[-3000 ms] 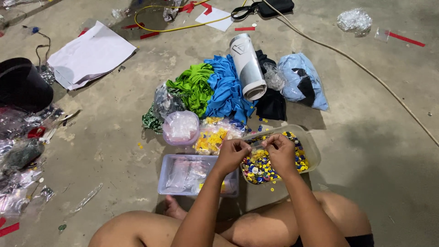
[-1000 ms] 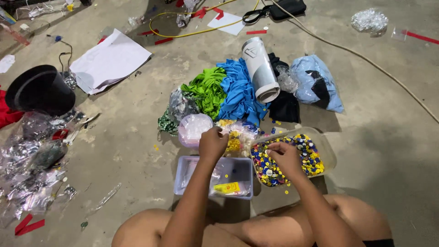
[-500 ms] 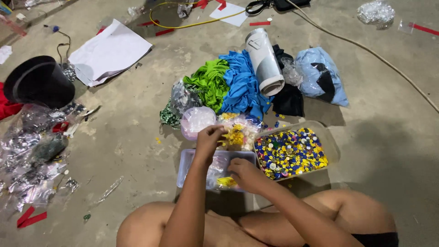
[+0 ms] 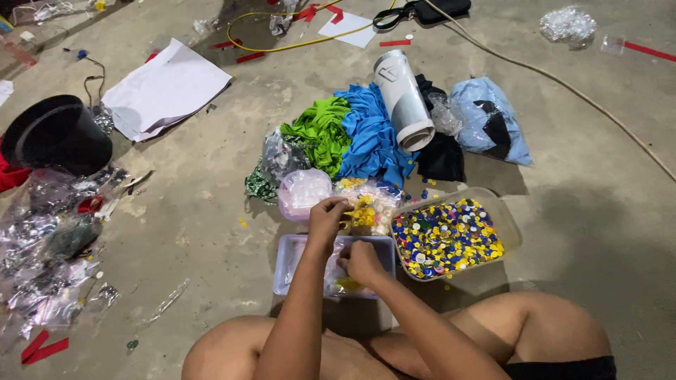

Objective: Bagging small plastic components into clear plastic bags

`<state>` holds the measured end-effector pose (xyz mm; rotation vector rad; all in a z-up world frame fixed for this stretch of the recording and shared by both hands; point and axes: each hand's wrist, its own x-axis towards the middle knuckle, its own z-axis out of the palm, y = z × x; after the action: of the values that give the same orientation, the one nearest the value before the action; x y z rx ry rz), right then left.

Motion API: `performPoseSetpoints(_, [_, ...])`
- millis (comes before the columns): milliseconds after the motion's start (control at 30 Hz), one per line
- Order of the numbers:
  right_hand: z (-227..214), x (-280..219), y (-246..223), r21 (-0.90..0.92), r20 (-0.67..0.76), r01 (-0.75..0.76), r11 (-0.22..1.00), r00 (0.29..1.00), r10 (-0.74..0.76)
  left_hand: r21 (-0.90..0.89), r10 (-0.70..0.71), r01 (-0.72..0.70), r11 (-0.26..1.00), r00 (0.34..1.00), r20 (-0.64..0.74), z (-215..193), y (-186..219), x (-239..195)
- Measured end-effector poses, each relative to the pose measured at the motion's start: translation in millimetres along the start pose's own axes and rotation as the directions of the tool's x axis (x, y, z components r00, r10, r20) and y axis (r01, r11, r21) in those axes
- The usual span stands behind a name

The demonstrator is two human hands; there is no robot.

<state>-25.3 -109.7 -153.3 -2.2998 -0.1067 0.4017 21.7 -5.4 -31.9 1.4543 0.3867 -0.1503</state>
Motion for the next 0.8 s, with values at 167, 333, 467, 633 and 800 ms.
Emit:
performPoseSetpoints(167, [-42.6, -34.0, -28.8, 0.303, -0.119, -0.100, 0.948, 0.983, 0.142, 0.071, -0.022, 0.022, 0.997, 1.000, -0.002, 9.6, 8.9, -13.8])
performPoseSetpoints(333, [-46.9, -43.7, -27.2, 0.519, -0.190, 0.016, 0.854, 0.977, 0.097, 0.086, -0.007, 0.006, 0.996, 1.000, 0.007, 13.7, -4.4, -9.7])
performPoseSetpoints(467, [-70.3, -58.1, -39.9, 0.637, -0.223, 0.039, 0.770, 0.965, 0.136, 0.081, 0.010, -0.012, 0.997, 1.000, 0.025, 16.1, -11.9, -6.9])
performPoseSetpoints(633, [-109.0, -68.3, -34.7, 0.620, -0.305, 0.063, 0.782, 0.938, 0.166, 0.090, 0.016, -0.019, 0.996, 0.999, 0.030, 20.6, -7.0, -20.8])
performPoseSetpoints(800, [-139.3, -73.3, -19.8, 0.652, -0.364, 0.047, 0.757, 0.895, 0.258, 0.115, 0.065, -0.069, 0.991, 0.997, 0.034, 33.8, -26.7, -12.5])
